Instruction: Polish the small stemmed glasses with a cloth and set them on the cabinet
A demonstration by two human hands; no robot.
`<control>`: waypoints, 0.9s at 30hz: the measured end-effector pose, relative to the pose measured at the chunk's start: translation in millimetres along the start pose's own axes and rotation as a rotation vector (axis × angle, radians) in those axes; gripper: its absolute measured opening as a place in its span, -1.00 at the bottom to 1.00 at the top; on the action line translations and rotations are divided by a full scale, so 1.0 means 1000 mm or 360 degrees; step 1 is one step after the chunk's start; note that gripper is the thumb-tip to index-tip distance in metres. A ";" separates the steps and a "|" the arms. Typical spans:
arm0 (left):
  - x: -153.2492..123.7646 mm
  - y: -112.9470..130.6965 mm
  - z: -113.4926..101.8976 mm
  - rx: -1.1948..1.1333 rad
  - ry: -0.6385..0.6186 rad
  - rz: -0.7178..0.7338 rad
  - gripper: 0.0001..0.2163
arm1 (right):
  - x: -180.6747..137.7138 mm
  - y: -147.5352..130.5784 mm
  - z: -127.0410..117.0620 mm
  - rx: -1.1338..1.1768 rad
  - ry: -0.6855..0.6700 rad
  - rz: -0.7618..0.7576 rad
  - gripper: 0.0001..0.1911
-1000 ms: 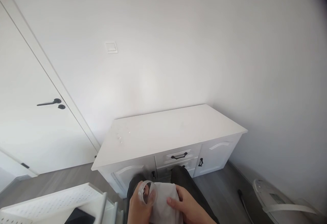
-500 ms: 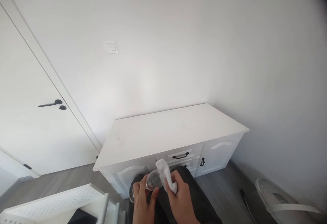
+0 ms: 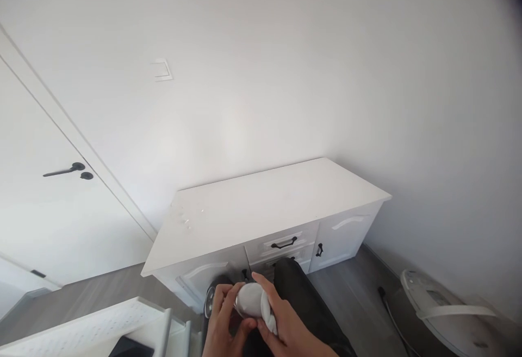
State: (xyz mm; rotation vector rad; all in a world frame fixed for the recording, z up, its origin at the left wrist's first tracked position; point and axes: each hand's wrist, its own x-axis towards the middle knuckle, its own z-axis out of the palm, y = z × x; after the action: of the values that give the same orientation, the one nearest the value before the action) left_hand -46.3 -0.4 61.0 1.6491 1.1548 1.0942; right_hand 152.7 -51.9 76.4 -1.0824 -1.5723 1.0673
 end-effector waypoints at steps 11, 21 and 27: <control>-0.008 0.050 -0.003 0.0353 0.0277 0.0206 -0.75 | 0.013 0.030 0.004 0.1008 0.0901 0.0541 -0.42; 0.017 0.028 -0.022 0.0233 0.0449 -0.0012 -0.59 | 0.014 0.032 0.038 0.1251 0.0340 0.0312 -0.39; 0.023 0.013 -0.022 -0.0230 0.0301 -0.0605 -0.44 | 0.002 0.033 0.023 0.0277 -0.0001 -0.0149 -0.87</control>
State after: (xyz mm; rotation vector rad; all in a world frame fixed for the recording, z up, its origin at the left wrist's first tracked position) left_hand -59.4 21.3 83.7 1.1728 1.4070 1.0713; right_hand 135.1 -46.0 40.8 -0.8831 -1.4857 1.1187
